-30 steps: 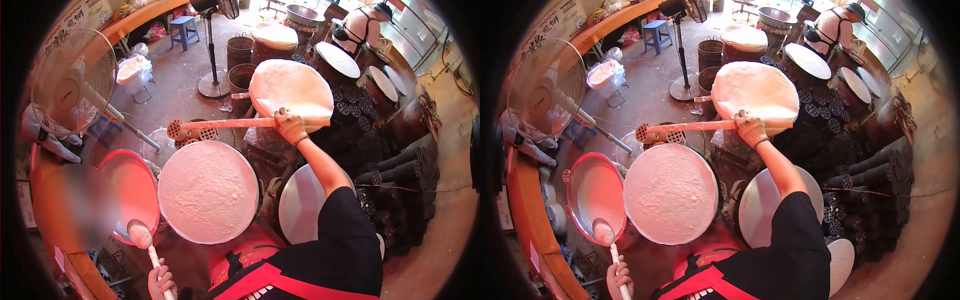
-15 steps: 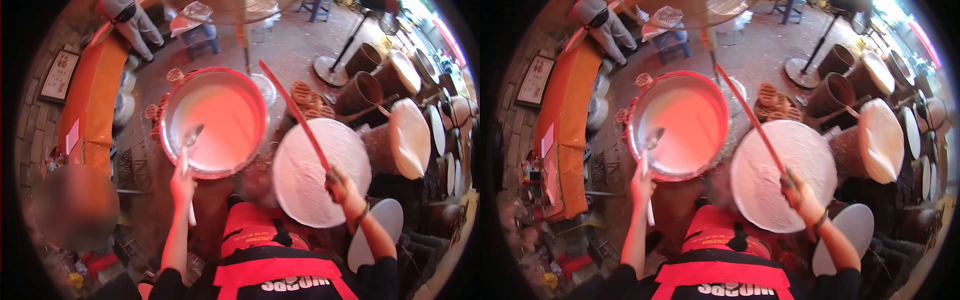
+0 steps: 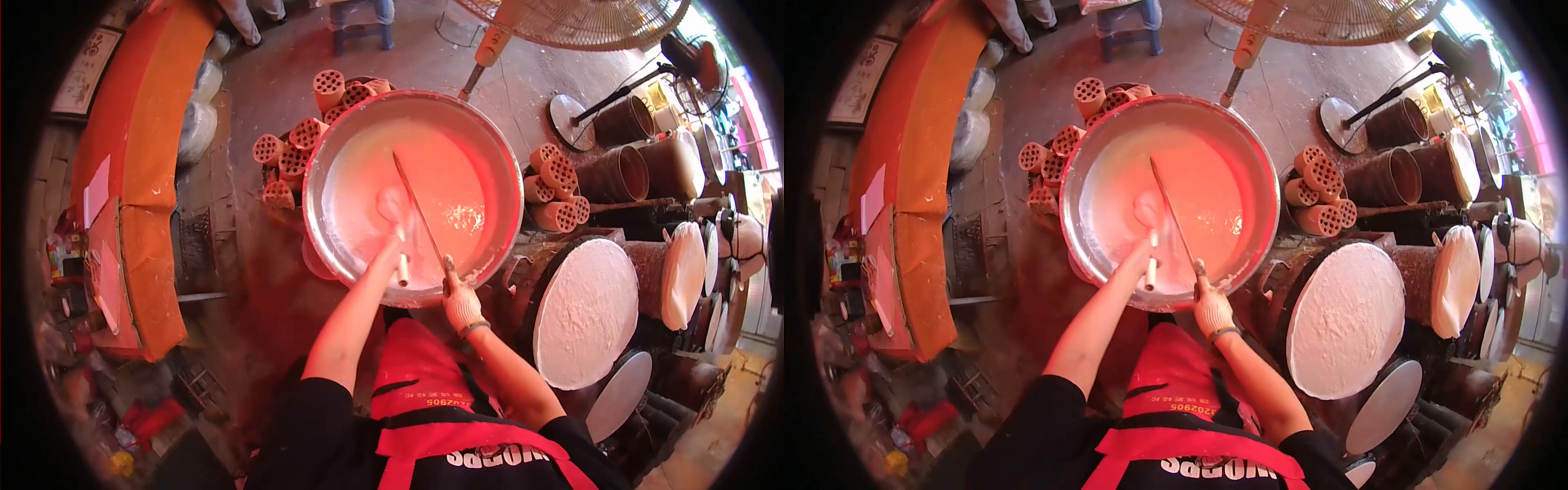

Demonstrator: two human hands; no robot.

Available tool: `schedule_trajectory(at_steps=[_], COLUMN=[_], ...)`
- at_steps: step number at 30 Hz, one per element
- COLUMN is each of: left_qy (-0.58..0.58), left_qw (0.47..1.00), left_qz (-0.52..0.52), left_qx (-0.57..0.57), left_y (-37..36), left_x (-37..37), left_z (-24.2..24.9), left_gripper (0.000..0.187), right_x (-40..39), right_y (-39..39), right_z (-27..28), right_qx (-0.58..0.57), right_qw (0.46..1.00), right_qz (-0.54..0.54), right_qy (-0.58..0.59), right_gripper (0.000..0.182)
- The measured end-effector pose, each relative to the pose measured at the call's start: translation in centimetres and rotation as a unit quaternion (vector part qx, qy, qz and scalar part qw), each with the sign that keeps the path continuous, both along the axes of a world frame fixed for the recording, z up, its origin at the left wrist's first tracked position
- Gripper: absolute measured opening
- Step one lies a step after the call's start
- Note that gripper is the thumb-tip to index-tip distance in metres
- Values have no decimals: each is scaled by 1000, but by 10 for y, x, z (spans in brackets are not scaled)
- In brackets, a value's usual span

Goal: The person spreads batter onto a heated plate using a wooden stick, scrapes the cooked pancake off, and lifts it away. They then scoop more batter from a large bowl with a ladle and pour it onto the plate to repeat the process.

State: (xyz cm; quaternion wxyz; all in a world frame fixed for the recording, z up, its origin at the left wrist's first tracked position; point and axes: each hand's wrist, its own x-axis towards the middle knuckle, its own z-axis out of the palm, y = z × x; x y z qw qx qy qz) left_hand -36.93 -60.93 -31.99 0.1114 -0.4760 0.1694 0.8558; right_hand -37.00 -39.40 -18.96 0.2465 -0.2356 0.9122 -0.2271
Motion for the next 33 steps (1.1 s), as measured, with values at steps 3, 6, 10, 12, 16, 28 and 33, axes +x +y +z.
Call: schedule_trajectory(at_steps=[3,6,10,12,16,28,33], left_qy=[8,35,214,258,297,248,82], left_qw=[950,936,917,918,923,853,978], left_qz=[130,210,186,181,174,-70,-167], left_qx=[283,281,279,239,175,-454,-94], left_y=[15,44,53,59,73,27,-7], left_x=[-26,-30,-28,-22,-8,14,-3], left_z=[40,140,179,229,340,566,499], left_gripper=[9,8,5,7,16,37,30], right_x=[18,37,47,51,50,1,33], right_y=[23,57,97,114,144,141,134], right_z=[10,47,82,89,120,232,204], right_qx=[-9,-32,-95,-153,-239,-329,-180], right_qw=[999,999,995,988,970,897,958], right_qz=[-21,-33,-22,-9,13,-4,-36], right_qy=[-28,-25,-18,13,38,296,221], right_gripper=[69,73,77,78,77,76,68])
